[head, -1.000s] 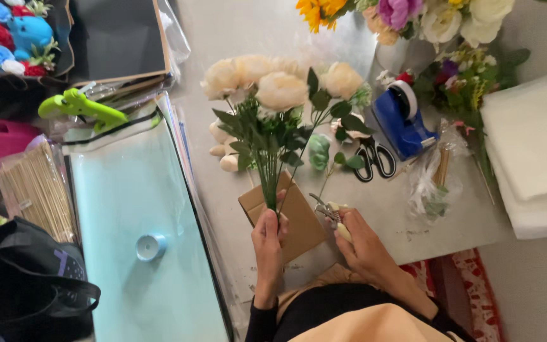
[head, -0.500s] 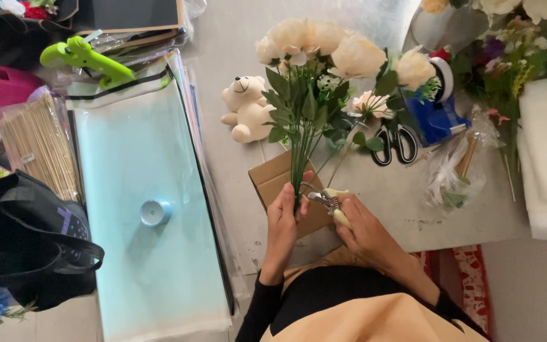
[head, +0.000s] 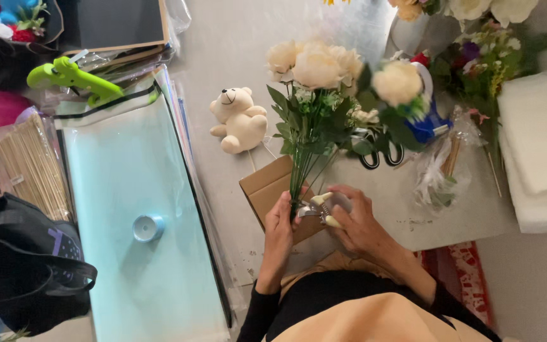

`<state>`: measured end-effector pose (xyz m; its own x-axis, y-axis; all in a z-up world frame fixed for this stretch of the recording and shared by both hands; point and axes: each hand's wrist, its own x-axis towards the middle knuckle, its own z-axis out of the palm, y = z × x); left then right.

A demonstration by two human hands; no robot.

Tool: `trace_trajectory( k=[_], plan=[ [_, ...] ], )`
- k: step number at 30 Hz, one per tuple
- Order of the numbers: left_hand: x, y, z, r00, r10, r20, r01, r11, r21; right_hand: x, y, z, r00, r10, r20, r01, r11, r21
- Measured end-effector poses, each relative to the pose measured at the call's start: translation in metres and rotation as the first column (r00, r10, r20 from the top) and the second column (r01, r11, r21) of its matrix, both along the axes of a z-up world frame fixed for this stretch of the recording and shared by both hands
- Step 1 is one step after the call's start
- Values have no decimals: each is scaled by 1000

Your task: The person trims the stems of several artificial flowers using shears and then places them into a large, multi-colored floral arrangement on the table.

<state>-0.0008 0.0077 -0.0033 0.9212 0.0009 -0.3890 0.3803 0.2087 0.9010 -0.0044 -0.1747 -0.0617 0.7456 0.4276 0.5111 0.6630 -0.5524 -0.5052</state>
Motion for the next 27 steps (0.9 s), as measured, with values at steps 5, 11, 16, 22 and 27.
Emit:
trace_trajectory(
  k=[5,11,16,22,27],
  plan=[
    [0,1,9,1000,10,-13,-11,998,-62,0,8,10,996,27,-86,-32,998,-61],
    [-3,2,8,1000,-17,5,17,997,-76,-1,6,13,981,59,-186,-58,998,8],
    [-3,2,7,1000,-13,27,15,998,-68,-3,14,30,898,63,-436,29,979,202],
    [-3,0,6,995,-34,91,37,999,-29,-1,16,27,910,-63,-409,73,997,9],
    [-2,0,4,993,-45,110,45,999,-1,-6,15,13,927,-162,-338,145,987,-75]
  ],
)
